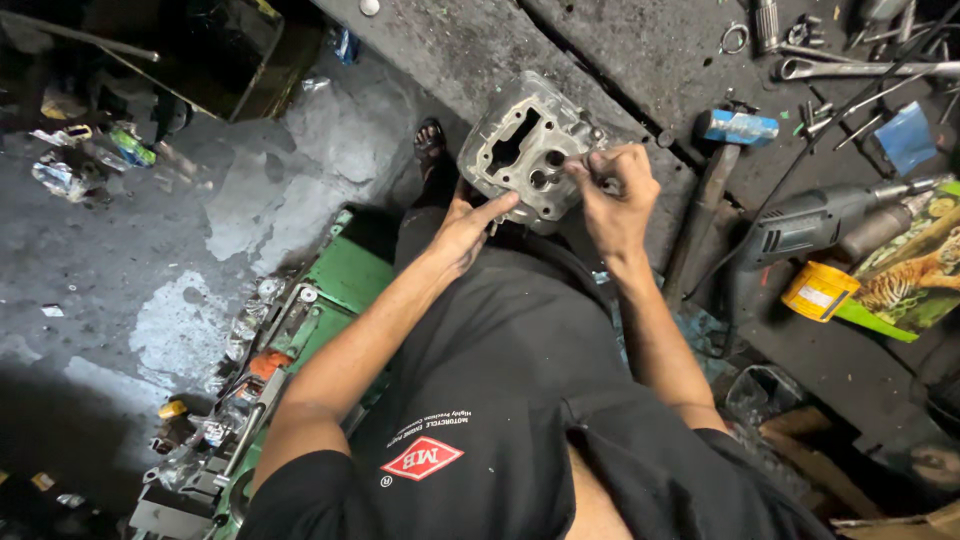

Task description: The person inserts a cylindrical metal component into a machined metal housing on a cluttered workbench. They rotate and adjust the component by hand to fit it into place, then flip the housing over to inspect the other side.

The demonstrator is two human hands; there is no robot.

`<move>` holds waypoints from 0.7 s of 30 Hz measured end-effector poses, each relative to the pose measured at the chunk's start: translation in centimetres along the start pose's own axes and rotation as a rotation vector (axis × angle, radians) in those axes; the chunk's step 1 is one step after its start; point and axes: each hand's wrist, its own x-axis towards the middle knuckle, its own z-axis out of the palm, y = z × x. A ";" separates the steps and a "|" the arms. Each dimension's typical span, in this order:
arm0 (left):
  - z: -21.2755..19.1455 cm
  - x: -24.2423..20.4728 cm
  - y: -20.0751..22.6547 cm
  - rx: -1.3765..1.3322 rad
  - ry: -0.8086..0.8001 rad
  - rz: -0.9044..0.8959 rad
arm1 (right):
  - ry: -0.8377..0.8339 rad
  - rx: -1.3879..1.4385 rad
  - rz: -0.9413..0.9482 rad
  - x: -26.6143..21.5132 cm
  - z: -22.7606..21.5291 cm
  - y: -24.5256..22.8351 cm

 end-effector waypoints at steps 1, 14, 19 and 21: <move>0.0 0.1 -0.1 -0.003 0.000 -0.006 | 0.013 -0.026 -0.060 -0.2 0.2 -0.1; -0.1 0.7 -1.2 -0.023 0.039 0.009 | -0.009 -0.384 -0.475 0.4 1.3 -1.8; 0.5 0.0 -1.6 -0.136 0.047 -0.021 | -0.044 -0.496 -0.425 0.0 1.7 -3.9; 0.9 -0.1 -1.3 -0.156 0.052 -0.052 | -0.068 -0.472 -0.433 0.0 1.6 -4.7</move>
